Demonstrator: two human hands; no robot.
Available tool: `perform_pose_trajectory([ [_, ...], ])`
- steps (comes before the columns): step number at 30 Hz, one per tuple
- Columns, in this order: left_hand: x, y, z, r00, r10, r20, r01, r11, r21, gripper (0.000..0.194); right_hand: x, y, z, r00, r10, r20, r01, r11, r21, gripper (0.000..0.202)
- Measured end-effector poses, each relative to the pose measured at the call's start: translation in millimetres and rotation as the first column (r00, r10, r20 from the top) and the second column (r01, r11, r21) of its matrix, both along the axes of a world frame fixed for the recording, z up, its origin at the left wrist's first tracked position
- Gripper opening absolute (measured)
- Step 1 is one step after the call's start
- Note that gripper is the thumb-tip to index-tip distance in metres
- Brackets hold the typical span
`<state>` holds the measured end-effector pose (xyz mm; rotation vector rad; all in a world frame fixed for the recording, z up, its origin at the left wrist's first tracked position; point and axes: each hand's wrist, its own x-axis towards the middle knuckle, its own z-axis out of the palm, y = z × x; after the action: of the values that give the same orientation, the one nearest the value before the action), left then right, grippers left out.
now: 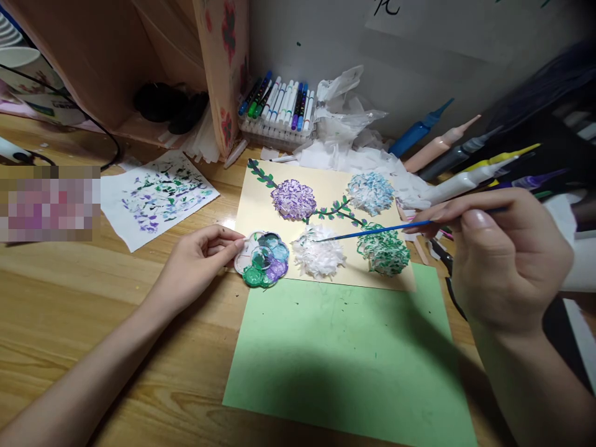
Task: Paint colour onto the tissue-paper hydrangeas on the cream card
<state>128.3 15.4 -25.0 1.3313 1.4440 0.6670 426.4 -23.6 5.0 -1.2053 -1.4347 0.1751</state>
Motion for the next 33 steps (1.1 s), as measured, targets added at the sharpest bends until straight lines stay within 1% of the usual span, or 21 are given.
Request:
perform_pose_trajectory([
  [4, -0.3, 0.1, -0.8, 1.000, -0.009, 0.004, 0.009, 1.000, 0.000, 0.025, 0.8, 0.7, 0.8, 0.997, -0.052, -0.061, 0.056, 0.996, 0.065, 0.015],
  [6, -0.2, 0.0, -0.8, 1.000, -0.006, 0.001, 0.006, 1.000, -0.002, 0.025, 1.4, 1.1, 1.5, 0.998, -0.033, -0.059, 0.036, 0.998, 0.046, 0.015],
  [8, 0.3, -0.2, -0.1, 1.000, -0.002, 0.001, 0.002, 1.000, -0.002, 0.026, 1.5, 1.6, 1.7, 1.000, -0.006, -0.018, 0.006, 1.000, 0.003, 0.015],
  [10, 0.7, -0.3, 1.0, 1.000, -0.002, 0.006, 0.002, 1.000, 0.000, 0.026, 1.5, 2.2, 1.1, 1.000, -0.010, 0.021, 0.010, 1.000, -0.010, 0.015],
  [12, 1.1, -0.5, 1.7, 1.000, -0.004, 0.013, 0.004, 1.000, 0.002, 0.025, 1.2, 2.9, -0.1, 0.999, -0.043, 0.021, 0.043, 0.999, 0.023, 0.014],
  [15, 1.3, -0.5, 1.5, 1.000, 0.000, 0.010, 0.000, 1.000, 0.000, 0.024, -0.4, 2.9, -1.6, 0.997, -0.069, -0.023, 0.071, 0.994, 0.078, 0.014],
  [20, -0.2, -0.9, -0.9, 1.000, 0.003, 0.014, -0.004, 1.000, 0.020, 0.028, -1.0, 2.8, -1.5, 0.999, -0.053, 0.001, 0.053, 0.998, 0.026, 0.015],
  [22, -0.6, -1.1, -1.5, 1.000, 0.002, 0.026, -0.003, 1.000, 0.021, 0.028, 1.2, 4.3, -1.0, 0.996, -0.088, 0.010, 0.088, 0.995, 0.049, 0.014],
  [24, -0.4, -1.2, -1.9, 1.000, 0.005, 0.031, -0.005, 1.000, 0.021, 0.027, 2.2, 4.9, -0.4, 0.993, -0.112, -0.027, 0.113, 0.991, 0.072, 0.013],
  [26, 0.3, -1.3, -2.0, 1.000, 0.005, 0.031, -0.005, 1.000, 0.020, 0.027, -0.6, 2.4, 0.3, 0.993, -0.068, -0.100, 0.075, 0.995, 0.071, 0.011],
  [28, 0.8, -1.2, -1.8, 1.000, 0.007, 0.029, -0.008, 1.000, 0.017, 0.028, -7.4, -4.3, 0.7, 0.988, 0.032, -0.149, -0.026, 0.999, 0.039, 0.011],
  [29, 0.9, -1.1, -1.7, 1.000, 0.012, 0.027, -0.012, 1.000, 0.016, 0.029, -11.6, -8.8, 0.7, 0.986, 0.087, -0.145, -0.088, 0.996, -0.002, 0.013],
  [31, 0.4, -1.0, -1.8, 1.000, 0.024, 0.018, -0.024, 1.000, 0.018, 0.031, -19.4, -17.9, 0.1, 0.979, 0.195, -0.067, -0.202, 0.971, -0.130, 0.018],
  [33, -0.9, -1.3, -2.3, 1.000, 0.026, 0.012, -0.026, 0.999, 0.020, 0.032, -25.0, -24.5, -1.0, 0.948, 0.315, 0.037, -0.297, 0.922, -0.248, 0.020],
])
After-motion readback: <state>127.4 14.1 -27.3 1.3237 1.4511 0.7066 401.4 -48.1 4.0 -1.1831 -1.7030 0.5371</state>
